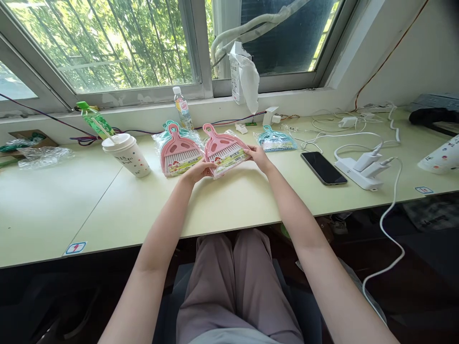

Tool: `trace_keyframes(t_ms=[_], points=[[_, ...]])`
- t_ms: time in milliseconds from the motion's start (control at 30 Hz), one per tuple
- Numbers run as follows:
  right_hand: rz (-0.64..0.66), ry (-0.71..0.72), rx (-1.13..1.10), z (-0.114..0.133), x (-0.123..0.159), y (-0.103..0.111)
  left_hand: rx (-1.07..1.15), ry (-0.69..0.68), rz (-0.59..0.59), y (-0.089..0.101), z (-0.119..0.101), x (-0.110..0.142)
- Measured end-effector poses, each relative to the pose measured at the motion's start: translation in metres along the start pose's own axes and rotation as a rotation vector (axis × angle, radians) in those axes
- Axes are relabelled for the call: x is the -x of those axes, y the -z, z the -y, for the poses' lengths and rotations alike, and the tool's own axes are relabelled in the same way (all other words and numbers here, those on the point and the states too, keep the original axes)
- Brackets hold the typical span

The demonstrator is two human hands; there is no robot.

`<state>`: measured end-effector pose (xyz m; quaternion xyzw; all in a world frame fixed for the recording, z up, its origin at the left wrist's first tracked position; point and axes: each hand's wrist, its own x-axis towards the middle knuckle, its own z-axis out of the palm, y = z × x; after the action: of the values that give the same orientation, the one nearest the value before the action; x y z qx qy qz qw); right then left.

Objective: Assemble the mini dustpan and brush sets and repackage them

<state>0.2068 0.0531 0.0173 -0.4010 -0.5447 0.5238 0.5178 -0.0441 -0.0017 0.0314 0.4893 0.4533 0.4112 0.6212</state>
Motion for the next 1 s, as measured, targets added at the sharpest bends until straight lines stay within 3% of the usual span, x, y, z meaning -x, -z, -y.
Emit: trace_keyframes(t_ms=[200, 400, 600, 800, 1000], points=[[-0.076, -0.006, -0.034, 0.001, -0.001, 0.000, -0.006, -0.049, -0.031, -0.006, 0.002, -0.002], [-0.222, 0.007, -0.084, 0.000, -0.006, 0.001, 0.177, -0.178, -0.233, -0.020, 0.001, -0.007], [-0.324, 0.046, -0.100, 0.000, -0.007, 0.002, 0.128, -0.308, -0.121, -0.029, -0.005, 0.004], [-0.231, 0.094, -0.074, -0.002, -0.005, -0.005, 0.162, -0.241, -0.355, -0.027, 0.002, -0.003], [-0.215, 0.147, -0.012, -0.006, -0.008, -0.009, 0.122, -0.159, -0.380, -0.018, 0.000, -0.008]])
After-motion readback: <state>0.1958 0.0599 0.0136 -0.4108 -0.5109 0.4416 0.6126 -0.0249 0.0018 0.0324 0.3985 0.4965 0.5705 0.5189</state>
